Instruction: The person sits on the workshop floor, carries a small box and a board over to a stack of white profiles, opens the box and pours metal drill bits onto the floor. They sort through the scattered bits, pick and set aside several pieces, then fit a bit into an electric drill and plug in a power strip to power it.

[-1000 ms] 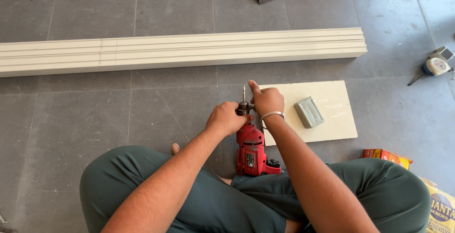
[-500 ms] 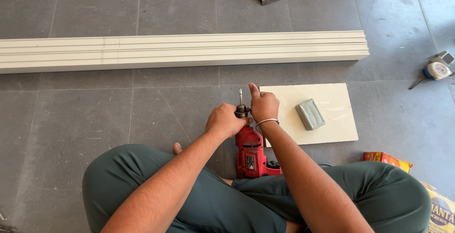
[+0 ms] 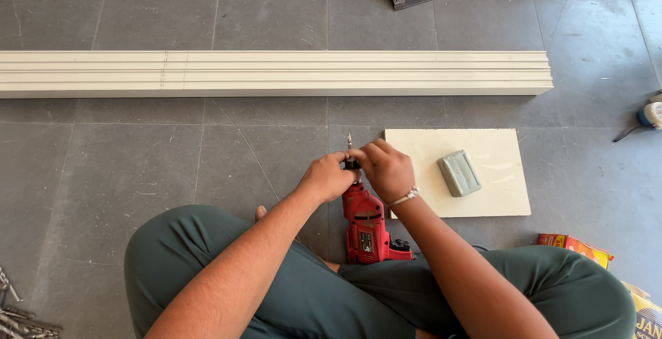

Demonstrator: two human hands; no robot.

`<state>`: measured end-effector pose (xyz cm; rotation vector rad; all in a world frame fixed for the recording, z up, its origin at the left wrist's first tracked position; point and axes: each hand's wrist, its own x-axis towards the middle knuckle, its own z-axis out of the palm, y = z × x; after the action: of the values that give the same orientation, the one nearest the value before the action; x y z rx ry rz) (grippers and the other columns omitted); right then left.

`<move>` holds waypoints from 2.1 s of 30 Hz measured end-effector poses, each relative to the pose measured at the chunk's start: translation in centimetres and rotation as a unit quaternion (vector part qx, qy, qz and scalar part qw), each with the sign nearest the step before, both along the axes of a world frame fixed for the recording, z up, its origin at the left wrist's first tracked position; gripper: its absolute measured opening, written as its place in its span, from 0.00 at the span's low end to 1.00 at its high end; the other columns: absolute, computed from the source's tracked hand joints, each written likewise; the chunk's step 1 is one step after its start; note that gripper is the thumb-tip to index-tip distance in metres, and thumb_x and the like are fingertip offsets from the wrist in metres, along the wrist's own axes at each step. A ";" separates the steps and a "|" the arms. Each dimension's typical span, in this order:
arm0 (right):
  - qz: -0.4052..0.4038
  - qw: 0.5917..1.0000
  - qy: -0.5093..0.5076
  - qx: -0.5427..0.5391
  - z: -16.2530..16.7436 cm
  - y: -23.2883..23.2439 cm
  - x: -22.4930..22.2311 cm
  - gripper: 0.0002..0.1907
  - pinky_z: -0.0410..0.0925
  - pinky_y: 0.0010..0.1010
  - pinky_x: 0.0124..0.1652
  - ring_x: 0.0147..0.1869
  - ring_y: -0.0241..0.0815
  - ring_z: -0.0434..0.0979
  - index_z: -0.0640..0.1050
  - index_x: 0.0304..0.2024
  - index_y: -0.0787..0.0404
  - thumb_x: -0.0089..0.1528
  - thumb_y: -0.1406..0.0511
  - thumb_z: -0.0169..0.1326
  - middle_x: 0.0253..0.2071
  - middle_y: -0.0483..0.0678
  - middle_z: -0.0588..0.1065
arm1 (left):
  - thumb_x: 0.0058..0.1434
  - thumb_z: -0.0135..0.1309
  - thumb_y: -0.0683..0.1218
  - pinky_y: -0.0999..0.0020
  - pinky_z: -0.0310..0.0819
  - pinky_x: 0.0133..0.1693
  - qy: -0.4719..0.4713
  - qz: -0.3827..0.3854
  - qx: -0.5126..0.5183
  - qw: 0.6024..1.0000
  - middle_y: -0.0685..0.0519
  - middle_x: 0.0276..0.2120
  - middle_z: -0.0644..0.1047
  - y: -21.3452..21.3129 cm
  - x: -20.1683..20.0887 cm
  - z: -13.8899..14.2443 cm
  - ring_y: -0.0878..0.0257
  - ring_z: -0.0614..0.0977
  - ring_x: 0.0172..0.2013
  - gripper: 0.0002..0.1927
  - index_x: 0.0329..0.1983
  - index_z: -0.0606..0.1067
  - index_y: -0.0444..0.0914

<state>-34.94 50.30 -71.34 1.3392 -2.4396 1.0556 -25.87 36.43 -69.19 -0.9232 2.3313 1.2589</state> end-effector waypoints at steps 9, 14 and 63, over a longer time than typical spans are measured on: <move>-0.128 0.710 -0.686 -0.097 2.4 1.9 -0.7 0.23 0.77 0.30 0.39 0.33 0.35 0.77 0.80 0.42 0.69 0.58 0.54 0.65 0.29 0.44 0.75 | 0.57 0.63 0.59 0.60 0.78 0.48 0.027 -0.027 -0.015 0.999 0.51 0.39 0.84 0.2 0.3 0.1 0.57 0.85 0.44 0.22 0.48 0.80 0.43; -0.120 0.605 -0.786 0.033 3.9 2.1 -1.7 0.24 0.78 0.32 0.37 0.30 0.37 0.76 0.77 0.40 0.65 0.60 0.50 0.64 0.28 0.46 0.73 | 0.55 0.64 0.60 0.61 0.79 0.45 0.033 -0.023 -0.007 0.999 0.53 0.37 0.84 0.1 0.6 0.7 0.60 0.86 0.42 0.23 0.49 0.80 0.44; -0.018 0.736 -0.666 -0.123 0.6 1.6 -1.4 0.13 0.78 0.33 0.52 0.52 0.45 0.81 0.80 0.51 0.70 0.64 0.70 0.58 0.53 0.60 0.78 | 0.55 0.64 0.58 0.60 0.75 0.54 0.074 0.012 0.063 0.995 0.50 0.48 0.83 -0.3 2.5 0.7 0.58 0.84 0.50 0.23 0.51 0.81 0.44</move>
<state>-36.36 51.92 -70.74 0.3074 -2.7461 2.9089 -23.40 36.16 -68.47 -0.8456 2.3250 1.5116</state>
